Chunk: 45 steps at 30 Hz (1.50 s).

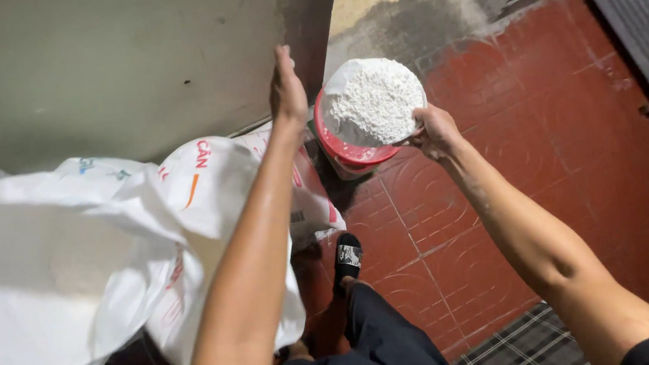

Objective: The person scoops flour from a large sack into a red bucket using a white scoop, then carries the bucket to a large industrial mixer and pours the flour into it. The person repeats this process multiple times, returning to the sack to refill the bucket and then pouring it into the mixer.

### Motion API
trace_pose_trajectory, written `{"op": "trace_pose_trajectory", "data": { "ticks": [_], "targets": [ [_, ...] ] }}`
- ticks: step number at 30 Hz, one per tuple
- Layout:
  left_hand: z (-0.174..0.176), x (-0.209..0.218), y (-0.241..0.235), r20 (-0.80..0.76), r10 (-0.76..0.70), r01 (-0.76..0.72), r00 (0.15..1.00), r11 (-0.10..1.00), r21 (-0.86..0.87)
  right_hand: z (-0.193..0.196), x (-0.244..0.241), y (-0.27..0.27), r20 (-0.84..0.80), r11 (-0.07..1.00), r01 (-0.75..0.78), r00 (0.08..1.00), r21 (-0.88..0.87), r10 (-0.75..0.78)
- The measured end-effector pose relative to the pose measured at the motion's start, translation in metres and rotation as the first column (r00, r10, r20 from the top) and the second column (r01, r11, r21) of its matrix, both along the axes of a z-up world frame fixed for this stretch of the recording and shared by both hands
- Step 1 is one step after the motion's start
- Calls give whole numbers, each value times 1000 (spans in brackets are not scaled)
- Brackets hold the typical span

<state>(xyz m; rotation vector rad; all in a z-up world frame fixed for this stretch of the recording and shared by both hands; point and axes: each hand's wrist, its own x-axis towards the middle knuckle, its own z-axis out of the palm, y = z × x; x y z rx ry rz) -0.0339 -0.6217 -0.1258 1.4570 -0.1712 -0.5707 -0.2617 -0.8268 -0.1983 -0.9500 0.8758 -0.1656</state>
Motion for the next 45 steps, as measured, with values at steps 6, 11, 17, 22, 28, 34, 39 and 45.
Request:
{"op": "trace_pose_trajectory", "data": {
  "ticks": [6,11,17,22,28,34,39,45],
  "targets": [
    [-88,-31,-42,-118,331,-321,936,942,92,-133,18,-44,-80,998,48,996,42,-44],
    [-149,-44,-44,-201,423,-392,884,903,178,-238,48,-56,-235,991,130,963,-21,-132],
    [-244,-59,-42,-298,252,-121,921,910,396,-316,84,-60,-315,978,98,937,-185,-154],
    [-323,-77,-54,-209,-111,212,971,803,557,-330,119,-55,-574,734,-350,816,-582,-67],
    [-346,-95,-53,-138,-213,251,967,719,648,-294,132,-21,-709,464,-630,706,-623,6],
    [-321,-89,-54,-241,-222,325,945,725,607,-261,124,-23,-744,152,-749,661,-645,98],
    [-322,-90,-54,-265,-166,292,950,775,561,-251,106,-26,-741,74,-746,666,-662,82],
    [-329,-82,-48,-239,-166,276,957,776,567,-227,91,-22,-753,-57,-756,639,-653,153]
  ]
}}
